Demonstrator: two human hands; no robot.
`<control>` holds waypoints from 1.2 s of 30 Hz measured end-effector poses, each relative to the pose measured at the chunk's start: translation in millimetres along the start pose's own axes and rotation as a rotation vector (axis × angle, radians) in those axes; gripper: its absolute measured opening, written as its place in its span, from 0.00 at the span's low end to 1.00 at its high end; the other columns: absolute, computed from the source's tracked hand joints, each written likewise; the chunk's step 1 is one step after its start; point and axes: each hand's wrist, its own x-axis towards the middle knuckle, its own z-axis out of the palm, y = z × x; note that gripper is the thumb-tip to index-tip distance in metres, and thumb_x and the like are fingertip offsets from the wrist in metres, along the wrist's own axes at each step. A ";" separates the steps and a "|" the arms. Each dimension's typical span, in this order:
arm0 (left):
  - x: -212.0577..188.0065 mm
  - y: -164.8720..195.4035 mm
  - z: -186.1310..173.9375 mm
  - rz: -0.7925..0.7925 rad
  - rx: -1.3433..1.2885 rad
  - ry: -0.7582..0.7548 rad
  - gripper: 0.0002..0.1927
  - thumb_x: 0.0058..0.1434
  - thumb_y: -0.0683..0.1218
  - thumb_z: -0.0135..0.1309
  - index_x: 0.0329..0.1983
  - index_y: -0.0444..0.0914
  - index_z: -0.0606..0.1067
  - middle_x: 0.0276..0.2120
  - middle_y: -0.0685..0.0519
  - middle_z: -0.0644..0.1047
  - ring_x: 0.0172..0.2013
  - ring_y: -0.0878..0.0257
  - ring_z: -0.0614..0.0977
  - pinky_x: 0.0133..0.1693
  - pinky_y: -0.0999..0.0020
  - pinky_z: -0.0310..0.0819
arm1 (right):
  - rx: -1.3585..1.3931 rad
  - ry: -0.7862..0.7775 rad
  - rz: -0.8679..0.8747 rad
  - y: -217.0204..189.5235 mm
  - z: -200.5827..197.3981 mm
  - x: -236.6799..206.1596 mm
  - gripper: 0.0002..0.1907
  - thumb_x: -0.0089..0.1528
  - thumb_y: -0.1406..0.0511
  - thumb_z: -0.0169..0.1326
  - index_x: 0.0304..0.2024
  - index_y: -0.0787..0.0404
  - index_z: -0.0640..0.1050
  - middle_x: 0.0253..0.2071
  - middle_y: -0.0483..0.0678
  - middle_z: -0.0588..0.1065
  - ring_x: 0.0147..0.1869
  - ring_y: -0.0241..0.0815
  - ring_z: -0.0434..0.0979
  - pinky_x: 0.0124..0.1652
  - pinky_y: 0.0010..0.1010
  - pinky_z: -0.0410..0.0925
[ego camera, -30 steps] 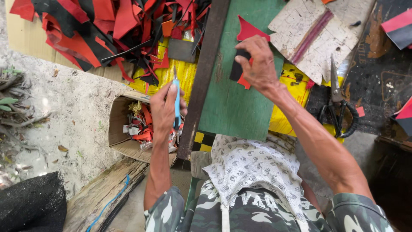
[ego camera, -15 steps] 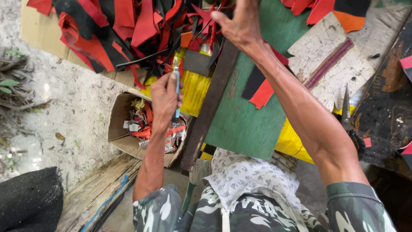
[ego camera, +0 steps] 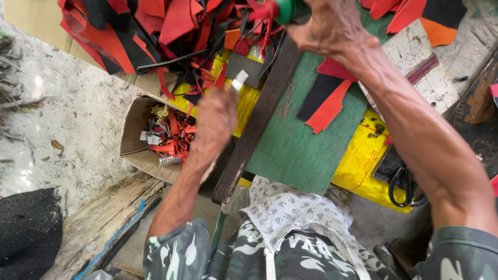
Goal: The person uses a utility knife and a metal straightedge to cut red and black material into rectangular pieces on a green cutting board. The person repeatedly aligns the material, scores along the straightedge, and separates the cut pieces, placing them aside.
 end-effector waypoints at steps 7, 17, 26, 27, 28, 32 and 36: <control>-0.6 -11.4 8.0 -0.028 0.023 -0.012 0.09 0.70 0.36 0.48 0.34 0.29 0.76 0.24 0.43 0.72 0.23 0.53 0.74 0.21 0.57 0.64 | -0.124 0.088 -0.132 -37.5 1.9 -23.7 0.22 0.53 0.67 0.66 0.50 0.55 0.78 0.50 0.47 0.74 0.61 0.46 0.71 0.64 0.47 0.56; 0.7 -10.1 -0.9 -0.005 -0.005 0.028 0.09 0.70 0.36 0.46 0.35 0.29 0.75 0.24 0.42 0.72 0.23 0.51 0.73 0.24 0.54 0.65 | -0.319 0.164 -0.223 -53.1 28.9 -31.3 0.14 0.61 0.67 0.56 0.50 0.58 0.79 0.52 0.45 0.73 0.61 0.44 0.68 0.63 0.42 0.53; 3.2 -10.1 -2.8 -0.077 -0.001 0.033 0.08 0.69 0.36 0.49 0.36 0.28 0.76 0.27 0.41 0.73 0.24 0.50 0.75 0.23 0.55 0.67 | -0.328 0.189 -0.225 -57.1 30.0 -32.4 0.12 0.61 0.68 0.54 0.48 0.59 0.78 0.52 0.43 0.72 0.62 0.41 0.68 0.62 0.40 0.51; 3.6 -11.3 -2.9 -0.101 0.023 0.051 0.08 0.69 0.37 0.50 0.35 0.27 0.76 0.27 0.40 0.73 0.24 0.49 0.75 0.23 0.55 0.67 | -0.334 0.191 -0.225 -57.3 29.5 -31.9 0.12 0.61 0.68 0.54 0.48 0.59 0.77 0.52 0.43 0.72 0.61 0.41 0.68 0.62 0.40 0.51; 4.2 -11.9 -2.3 -0.065 -0.009 0.037 0.07 0.69 0.37 0.50 0.37 0.28 0.77 0.27 0.40 0.73 0.24 0.50 0.75 0.23 0.55 0.67 | -0.336 0.188 -0.221 -57.7 28.8 -31.9 0.12 0.62 0.67 0.55 0.48 0.59 0.77 0.52 0.43 0.72 0.61 0.41 0.67 0.62 0.40 0.51; 1.3 -13.1 -0.8 -0.009 0.042 0.015 0.07 0.67 0.36 0.49 0.41 0.26 0.77 0.27 0.40 0.73 0.25 0.49 0.75 0.24 0.54 0.67 | -0.304 0.196 -0.185 -57.4 24.8 -32.0 0.16 0.56 0.69 0.58 0.48 0.58 0.78 0.51 0.44 0.72 0.62 0.43 0.68 0.62 0.41 0.52; 0.8 -10.4 1.2 0.021 0.001 0.003 0.07 0.68 0.37 0.50 0.38 0.28 0.77 0.26 0.41 0.73 0.25 0.48 0.76 0.26 0.53 0.69 | -0.026 0.256 0.032 -41.7 18.9 -30.6 0.19 0.54 0.70 0.64 0.49 0.60 0.81 0.47 0.48 0.75 0.56 0.49 0.73 0.58 0.47 0.59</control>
